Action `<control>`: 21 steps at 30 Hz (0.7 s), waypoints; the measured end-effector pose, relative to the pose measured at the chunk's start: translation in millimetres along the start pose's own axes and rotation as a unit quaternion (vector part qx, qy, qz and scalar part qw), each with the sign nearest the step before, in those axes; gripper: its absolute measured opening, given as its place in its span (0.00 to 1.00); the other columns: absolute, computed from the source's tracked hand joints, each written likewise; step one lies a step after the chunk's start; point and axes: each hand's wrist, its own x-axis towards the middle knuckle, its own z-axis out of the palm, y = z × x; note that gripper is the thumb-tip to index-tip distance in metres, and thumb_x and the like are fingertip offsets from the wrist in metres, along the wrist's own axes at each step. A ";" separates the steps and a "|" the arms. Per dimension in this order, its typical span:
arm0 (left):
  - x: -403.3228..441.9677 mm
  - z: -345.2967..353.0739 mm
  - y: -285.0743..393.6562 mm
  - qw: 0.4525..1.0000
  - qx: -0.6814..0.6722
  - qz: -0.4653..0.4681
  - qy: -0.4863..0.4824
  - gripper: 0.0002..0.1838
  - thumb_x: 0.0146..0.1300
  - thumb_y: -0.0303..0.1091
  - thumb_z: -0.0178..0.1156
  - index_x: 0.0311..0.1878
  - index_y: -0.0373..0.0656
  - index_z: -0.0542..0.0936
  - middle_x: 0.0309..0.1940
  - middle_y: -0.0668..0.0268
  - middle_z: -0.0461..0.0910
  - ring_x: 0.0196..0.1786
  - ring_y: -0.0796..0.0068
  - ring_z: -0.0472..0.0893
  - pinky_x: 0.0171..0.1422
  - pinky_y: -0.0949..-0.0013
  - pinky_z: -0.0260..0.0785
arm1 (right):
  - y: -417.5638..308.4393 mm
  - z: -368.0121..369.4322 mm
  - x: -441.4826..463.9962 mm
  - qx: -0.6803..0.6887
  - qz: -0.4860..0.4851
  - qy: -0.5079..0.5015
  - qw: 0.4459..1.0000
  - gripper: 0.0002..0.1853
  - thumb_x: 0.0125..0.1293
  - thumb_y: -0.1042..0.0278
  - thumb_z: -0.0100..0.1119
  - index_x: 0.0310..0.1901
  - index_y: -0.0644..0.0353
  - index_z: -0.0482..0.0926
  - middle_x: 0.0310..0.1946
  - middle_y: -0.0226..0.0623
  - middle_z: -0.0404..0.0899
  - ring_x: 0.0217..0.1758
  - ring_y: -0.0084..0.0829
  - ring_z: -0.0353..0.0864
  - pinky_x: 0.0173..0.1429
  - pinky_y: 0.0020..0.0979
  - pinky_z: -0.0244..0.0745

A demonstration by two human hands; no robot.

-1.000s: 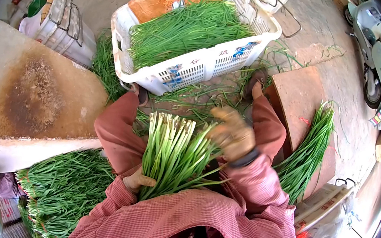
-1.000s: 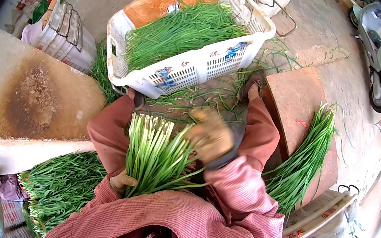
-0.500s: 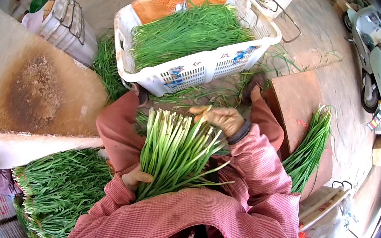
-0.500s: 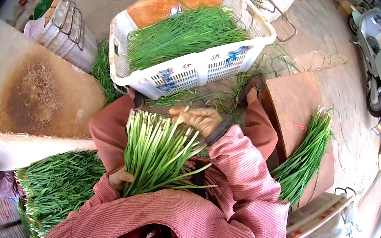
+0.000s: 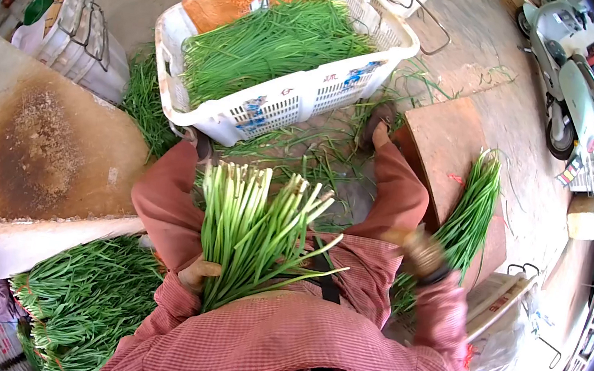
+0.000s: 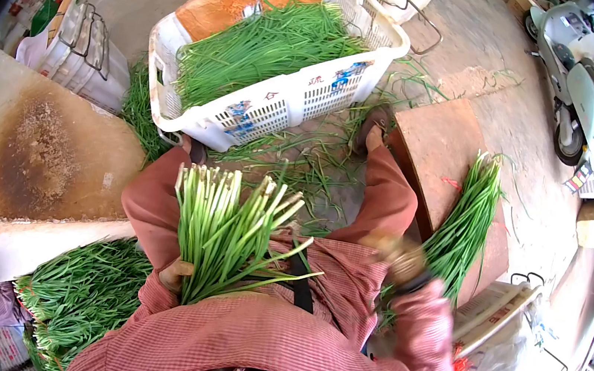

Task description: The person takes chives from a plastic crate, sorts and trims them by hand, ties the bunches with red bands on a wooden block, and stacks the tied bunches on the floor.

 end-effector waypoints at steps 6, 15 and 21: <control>4.2 30.2 24.8 0.999 -0.006 0.050 0.010 0.33 0.42 0.31 0.63 0.55 0.38 0.64 0.46 0.62 0.72 0.46 0.69 0.73 0.50 0.69 0.66 | 22.5 156.8 64.0 0.379 0.021 -0.113 0.918 0.29 0.64 0.46 0.38 0.54 0.67 0.62 0.51 0.45 0.67 0.51 0.35 0.70 0.56 0.36 0.64; 13.3 27.7 39.7 0.985 0.048 0.135 -0.092 0.43 0.38 0.30 0.66 0.61 0.38 0.56 0.53 0.56 0.66 0.55 0.62 0.67 0.60 0.62 0.58 | -80.5 247.0 133.0 0.613 0.035 -0.293 0.733 0.28 0.58 0.47 0.49 0.50 0.63 0.67 0.44 0.41 0.73 0.42 0.34 0.75 0.46 0.34 0.74; 34.4 25.2 18.3 0.971 -0.084 0.037 -0.221 0.40 0.39 0.38 0.66 0.58 0.38 0.62 0.50 0.54 0.69 0.50 0.64 0.71 0.55 0.64 0.63 | -106.7 170.7 136.4 -0.080 0.116 -0.096 0.985 0.26 0.55 0.46 0.54 0.47 0.60 0.71 0.39 0.36 0.75 0.39 0.26 0.74 0.37 0.25 0.71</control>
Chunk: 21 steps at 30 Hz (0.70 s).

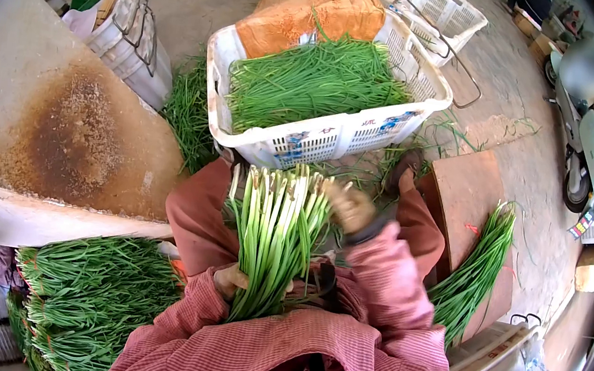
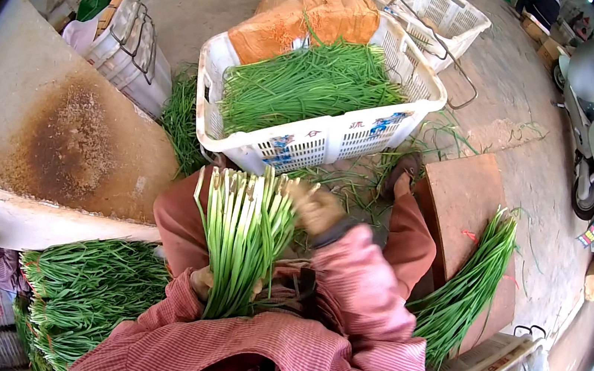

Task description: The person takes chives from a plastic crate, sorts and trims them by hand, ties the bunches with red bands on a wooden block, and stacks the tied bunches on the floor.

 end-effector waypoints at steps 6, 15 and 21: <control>2.1 21.6 11.6 0.997 0.042 0.045 0.056 0.38 0.39 0.37 0.65 0.57 0.38 0.63 0.48 0.57 0.70 0.50 0.64 0.71 0.55 0.64 0.64 | 17.4 26.2 -60.9 -0.105 -0.267 0.074 0.955 0.44 0.48 0.69 0.65 0.63 0.61 0.46 0.46 0.56 0.69 0.37 0.32 0.77 0.37 0.27 0.74; -0.7 7.6 8.4 0.997 0.012 0.050 0.053 0.39 0.40 0.36 0.65 0.58 0.37 0.62 0.51 0.54 0.69 0.54 0.61 0.69 0.58 0.62 0.61 | 16.3 -76.2 15.3 0.291 -0.048 -0.133 0.946 0.07 0.55 0.71 0.44 0.22 0.61 0.70 0.09 0.30 0.63 0.07 0.20 0.54 0.12 0.21 0.55; -1.9 6.0 7.0 0.997 0.003 0.054 0.059 0.39 0.39 0.36 0.65 0.58 0.37 0.62 0.51 0.54 0.68 0.54 0.60 0.69 0.59 0.62 0.61 | 23.3 -146.5 61.2 -0.068 -0.098 0.152 0.981 0.10 0.55 0.63 0.46 0.30 0.60 0.71 0.18 0.36 0.70 0.17 0.31 0.67 0.22 0.29 0.62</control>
